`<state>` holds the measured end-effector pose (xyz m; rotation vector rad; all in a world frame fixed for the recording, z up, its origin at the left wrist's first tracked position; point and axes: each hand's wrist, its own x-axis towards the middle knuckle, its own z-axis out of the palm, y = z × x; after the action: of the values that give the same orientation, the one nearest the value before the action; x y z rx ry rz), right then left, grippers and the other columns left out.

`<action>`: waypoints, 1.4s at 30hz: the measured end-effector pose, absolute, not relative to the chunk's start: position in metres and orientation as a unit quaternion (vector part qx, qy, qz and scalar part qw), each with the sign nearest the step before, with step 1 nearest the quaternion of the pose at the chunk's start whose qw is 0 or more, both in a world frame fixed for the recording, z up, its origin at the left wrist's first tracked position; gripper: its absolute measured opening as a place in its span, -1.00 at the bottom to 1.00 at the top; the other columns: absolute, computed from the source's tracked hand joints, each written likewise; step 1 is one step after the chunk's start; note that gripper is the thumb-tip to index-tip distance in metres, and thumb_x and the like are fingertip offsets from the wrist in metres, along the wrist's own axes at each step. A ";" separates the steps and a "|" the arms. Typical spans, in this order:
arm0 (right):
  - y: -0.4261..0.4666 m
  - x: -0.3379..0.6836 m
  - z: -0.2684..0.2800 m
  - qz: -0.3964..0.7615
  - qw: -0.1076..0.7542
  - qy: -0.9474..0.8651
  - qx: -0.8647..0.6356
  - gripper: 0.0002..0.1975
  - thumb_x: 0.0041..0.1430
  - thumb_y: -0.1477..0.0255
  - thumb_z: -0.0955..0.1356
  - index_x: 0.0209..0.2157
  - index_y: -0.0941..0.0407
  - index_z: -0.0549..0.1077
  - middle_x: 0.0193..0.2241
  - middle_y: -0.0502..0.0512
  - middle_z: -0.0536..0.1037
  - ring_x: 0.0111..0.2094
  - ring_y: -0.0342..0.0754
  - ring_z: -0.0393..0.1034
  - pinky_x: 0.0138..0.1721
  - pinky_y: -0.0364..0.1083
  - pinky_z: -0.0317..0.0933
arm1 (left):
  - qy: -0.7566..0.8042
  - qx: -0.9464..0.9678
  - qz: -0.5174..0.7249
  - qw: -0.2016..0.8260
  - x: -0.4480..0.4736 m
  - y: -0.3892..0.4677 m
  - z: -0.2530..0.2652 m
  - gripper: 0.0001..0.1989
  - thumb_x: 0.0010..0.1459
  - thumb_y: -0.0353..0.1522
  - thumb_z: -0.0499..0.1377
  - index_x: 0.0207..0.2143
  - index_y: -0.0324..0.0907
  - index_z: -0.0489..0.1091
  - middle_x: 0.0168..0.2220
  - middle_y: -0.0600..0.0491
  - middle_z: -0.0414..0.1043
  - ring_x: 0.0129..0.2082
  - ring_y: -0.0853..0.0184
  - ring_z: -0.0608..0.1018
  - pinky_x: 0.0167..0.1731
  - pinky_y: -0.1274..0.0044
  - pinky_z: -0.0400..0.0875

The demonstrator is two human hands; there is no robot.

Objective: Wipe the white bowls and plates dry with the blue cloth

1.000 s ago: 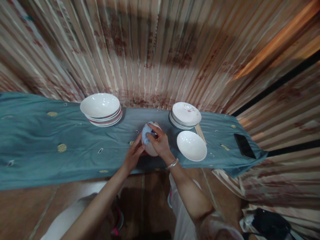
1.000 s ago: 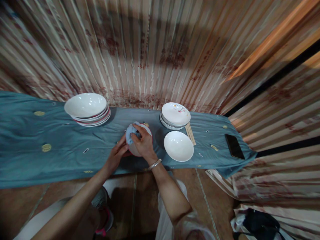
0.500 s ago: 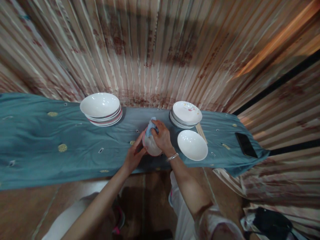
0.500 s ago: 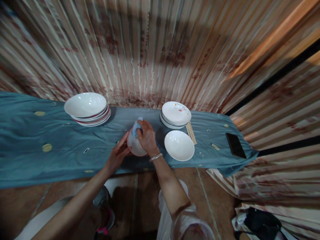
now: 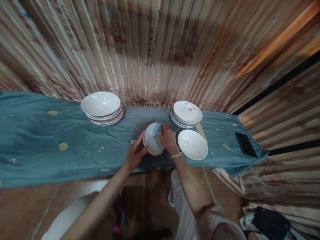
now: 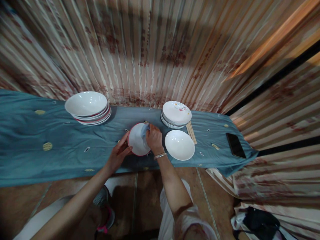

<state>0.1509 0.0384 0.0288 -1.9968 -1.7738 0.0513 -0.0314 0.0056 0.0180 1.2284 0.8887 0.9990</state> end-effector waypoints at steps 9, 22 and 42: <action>0.018 0.146 0.033 -0.020 0.067 -0.646 -0.760 -0.72 0.35 0.56 0.19 0.00 0.32 0.41 -0.18 0.42 0.60 -0.16 0.06 0.54 -0.16 -0.07 0.37 | 0.378 0.526 0.440 0.622 -0.031 0.007 0.014 -0.12 0.04 -0.07 0.31 0.36 -0.10 0.12 0.43 -0.08 -0.01 0.36 -0.09 0.19 0.12 0.22 0.44; -0.012 0.142 0.045 -0.002 -0.061 -0.672 -0.738 -0.69 0.36 0.61 0.11 -0.12 0.33 0.45 -0.31 0.39 0.60 -0.21 0.08 0.58 -0.28 -0.08 0.38 | 0.383 0.486 0.441 0.650 -0.030 0.005 0.019 -0.06 0.00 -0.10 0.36 0.38 -0.05 0.08 0.40 -0.08 0.09 0.31 -0.14 0.27 -0.05 0.20 0.56; -0.033 0.136 0.076 0.081 -0.097 -0.757 -0.641 -0.69 0.40 0.45 0.17 -0.14 0.22 0.51 -0.22 0.32 0.63 -0.13 0.10 0.55 -0.16 -0.06 0.32 | 0.382 0.503 0.431 0.645 -0.030 0.006 0.017 0.00 0.00 -0.04 0.34 0.41 -0.04 -0.01 0.42 -0.06 0.04 0.34 -0.12 0.21 0.06 0.17 0.48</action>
<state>0.1357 -0.0327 0.0761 -2.1491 -2.5361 0.2717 -0.0301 0.0065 0.0171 1.1449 0.8703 0.9804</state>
